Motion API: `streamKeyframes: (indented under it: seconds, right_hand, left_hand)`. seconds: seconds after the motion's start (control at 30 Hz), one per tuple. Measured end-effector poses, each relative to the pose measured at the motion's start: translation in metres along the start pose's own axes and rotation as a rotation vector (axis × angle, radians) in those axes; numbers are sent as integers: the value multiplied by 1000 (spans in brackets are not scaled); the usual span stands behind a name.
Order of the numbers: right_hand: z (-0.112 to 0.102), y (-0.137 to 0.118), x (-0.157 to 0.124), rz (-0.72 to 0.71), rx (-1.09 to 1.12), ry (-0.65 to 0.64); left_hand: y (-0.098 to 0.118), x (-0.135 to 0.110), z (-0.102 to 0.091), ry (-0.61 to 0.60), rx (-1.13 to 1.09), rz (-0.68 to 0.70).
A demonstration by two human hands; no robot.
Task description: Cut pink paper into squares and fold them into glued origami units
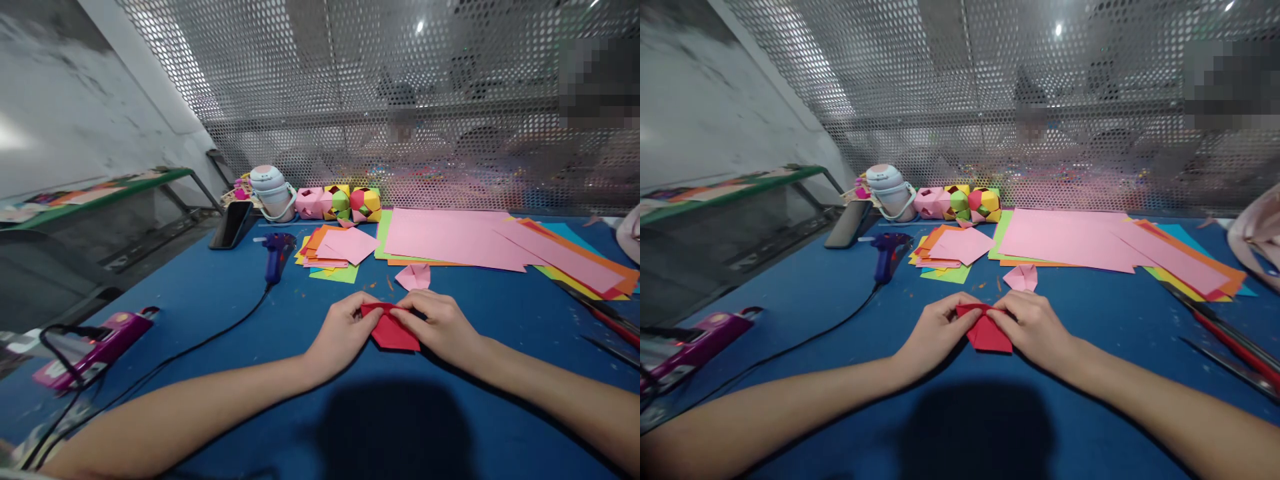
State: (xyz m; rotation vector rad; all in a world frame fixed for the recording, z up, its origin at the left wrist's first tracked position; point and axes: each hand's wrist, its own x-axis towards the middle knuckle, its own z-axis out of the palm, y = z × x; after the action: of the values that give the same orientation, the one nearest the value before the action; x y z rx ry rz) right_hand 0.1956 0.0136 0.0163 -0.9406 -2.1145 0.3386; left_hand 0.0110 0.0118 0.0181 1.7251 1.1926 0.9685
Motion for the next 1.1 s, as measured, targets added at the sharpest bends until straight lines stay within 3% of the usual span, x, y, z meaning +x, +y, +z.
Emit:
streamKeyframes:
  seconds: [0.27,0.4,0.57,0.67,0.87,1.1]
  right_hand:
    - [-2,0,-2,-138,-111,-67]
    - [-5,-8,1,-16,-27,-87]
    - [-1,-12,2,215,0,-2]
    - [3,-9,3,303,52,30]
    - [8,-10,3,222,132,109]
    - [12,-9,-1,187,132,116]
  left_hand:
    - [-2,-3,2,-65,111,131]
    - [-2,-1,1,-36,97,42]
    - [-7,3,1,72,-44,-111]
    - [-7,3,3,39,-127,-150]
    - [-1,1,6,-57,-151,-112]
    - [-1,-1,8,-34,-164,-159]
